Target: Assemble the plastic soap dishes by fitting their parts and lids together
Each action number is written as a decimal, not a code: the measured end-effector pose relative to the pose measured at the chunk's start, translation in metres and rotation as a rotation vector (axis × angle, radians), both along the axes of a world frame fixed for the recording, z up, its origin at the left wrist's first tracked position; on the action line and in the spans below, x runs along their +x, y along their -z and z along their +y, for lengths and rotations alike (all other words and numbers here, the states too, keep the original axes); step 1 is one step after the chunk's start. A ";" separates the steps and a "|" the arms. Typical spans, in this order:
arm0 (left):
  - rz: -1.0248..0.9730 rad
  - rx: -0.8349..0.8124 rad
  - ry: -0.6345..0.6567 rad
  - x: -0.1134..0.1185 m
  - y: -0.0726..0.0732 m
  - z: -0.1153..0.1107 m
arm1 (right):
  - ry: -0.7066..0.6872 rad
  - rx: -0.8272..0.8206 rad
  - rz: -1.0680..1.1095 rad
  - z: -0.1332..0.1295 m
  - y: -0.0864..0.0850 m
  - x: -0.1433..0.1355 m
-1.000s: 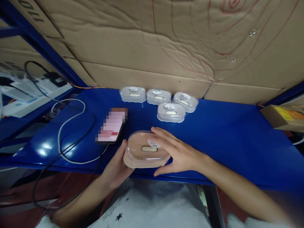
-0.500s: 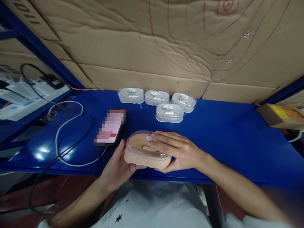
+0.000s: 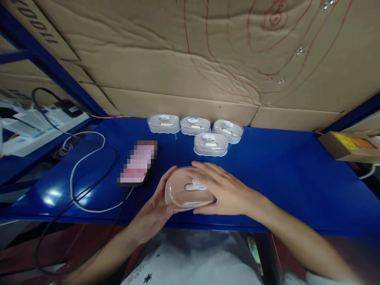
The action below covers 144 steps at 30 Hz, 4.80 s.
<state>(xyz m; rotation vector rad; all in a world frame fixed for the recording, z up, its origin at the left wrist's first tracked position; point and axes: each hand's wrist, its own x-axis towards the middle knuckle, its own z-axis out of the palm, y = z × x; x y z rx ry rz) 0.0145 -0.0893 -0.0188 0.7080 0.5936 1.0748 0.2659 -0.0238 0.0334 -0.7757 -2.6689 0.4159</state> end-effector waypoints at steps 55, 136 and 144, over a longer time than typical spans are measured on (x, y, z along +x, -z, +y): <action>0.965 0.802 -0.135 -0.012 0.011 -0.011 | -0.085 -0.936 0.451 0.047 0.018 0.028; 0.063 -0.336 -0.101 -0.008 -0.010 0.001 | -0.127 -0.010 0.159 0.012 0.018 0.003; -0.060 -0.418 -0.115 -0.011 -0.014 0.003 | 0.081 0.093 -0.067 0.032 0.017 0.021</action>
